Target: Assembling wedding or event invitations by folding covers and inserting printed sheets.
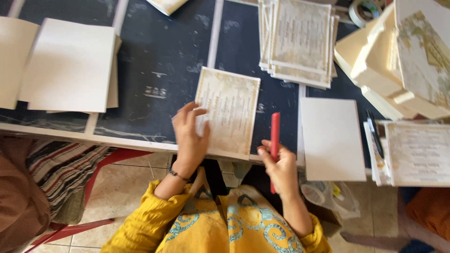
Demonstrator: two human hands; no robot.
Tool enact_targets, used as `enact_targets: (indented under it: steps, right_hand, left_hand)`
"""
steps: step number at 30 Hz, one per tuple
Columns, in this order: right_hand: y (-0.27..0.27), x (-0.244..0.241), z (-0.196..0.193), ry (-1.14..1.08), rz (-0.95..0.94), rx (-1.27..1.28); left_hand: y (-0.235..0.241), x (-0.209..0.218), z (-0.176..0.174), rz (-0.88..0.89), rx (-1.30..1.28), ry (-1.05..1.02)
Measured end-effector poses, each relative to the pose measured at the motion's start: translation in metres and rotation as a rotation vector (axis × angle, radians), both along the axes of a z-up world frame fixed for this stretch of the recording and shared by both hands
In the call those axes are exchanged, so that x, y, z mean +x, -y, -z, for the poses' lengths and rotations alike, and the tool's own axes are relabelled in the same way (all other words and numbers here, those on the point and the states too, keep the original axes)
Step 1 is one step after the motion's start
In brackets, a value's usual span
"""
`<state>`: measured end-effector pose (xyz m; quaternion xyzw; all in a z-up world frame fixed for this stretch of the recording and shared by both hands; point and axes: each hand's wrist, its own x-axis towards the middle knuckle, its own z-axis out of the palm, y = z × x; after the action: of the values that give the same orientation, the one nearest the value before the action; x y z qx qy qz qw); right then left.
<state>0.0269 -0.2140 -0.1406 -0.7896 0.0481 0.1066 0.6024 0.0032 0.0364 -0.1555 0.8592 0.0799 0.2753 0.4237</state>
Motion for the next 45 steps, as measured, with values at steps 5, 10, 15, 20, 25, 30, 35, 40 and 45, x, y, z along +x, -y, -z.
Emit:
enact_targets:
  steps: [5, 10, 15, 20, 25, 30, 35, 40, 45]
  right_hand:
    - [-0.04, -0.001, -0.013, -0.086, -0.016, 0.067]
    - [-0.048, 0.013, -0.013, -0.071, -0.001, 0.145]
    - [0.005, 0.073, 0.004, 0.198, -0.118, 0.07]
    - [0.04, 0.168, -0.064, 0.344, 0.105, -0.039]
    - [0.039, 0.204, -0.068, 0.428, 0.114, -0.296]
    - [0.022, 0.176, -0.05, 0.069, -0.141, -0.573]
    - [0.013, 0.141, -0.08, -0.021, -0.395, -0.635]
    - [0.025, 0.112, -0.081, -0.136, -0.367, -0.426]
    - [0.022, 0.096, -0.066, -0.247, -0.224, -0.205]
  left_hand:
    - [-0.009, -0.026, 0.007, -0.042, -0.092, -0.145]
    - [-0.024, -0.026, 0.008, 0.009, -0.264, -0.244]
    - [-0.062, 0.019, -0.011, -0.053, -0.054, -0.151]
    - [-0.11, 0.096, -0.046, 0.005, 0.243, -0.176]
    - [-0.153, 0.209, -0.015, -0.074, 0.449, -0.212]
    - [-0.179, 0.287, -0.009, 0.004, 0.587, -0.368]
    - [-0.189, 0.34, 0.014, 0.011, 0.686, -0.579]
    - [-0.202, 0.347, 0.031, -0.049, 0.687, -0.604]
    - [-0.167, 0.28, -0.036, -0.015, 0.504, -0.4]
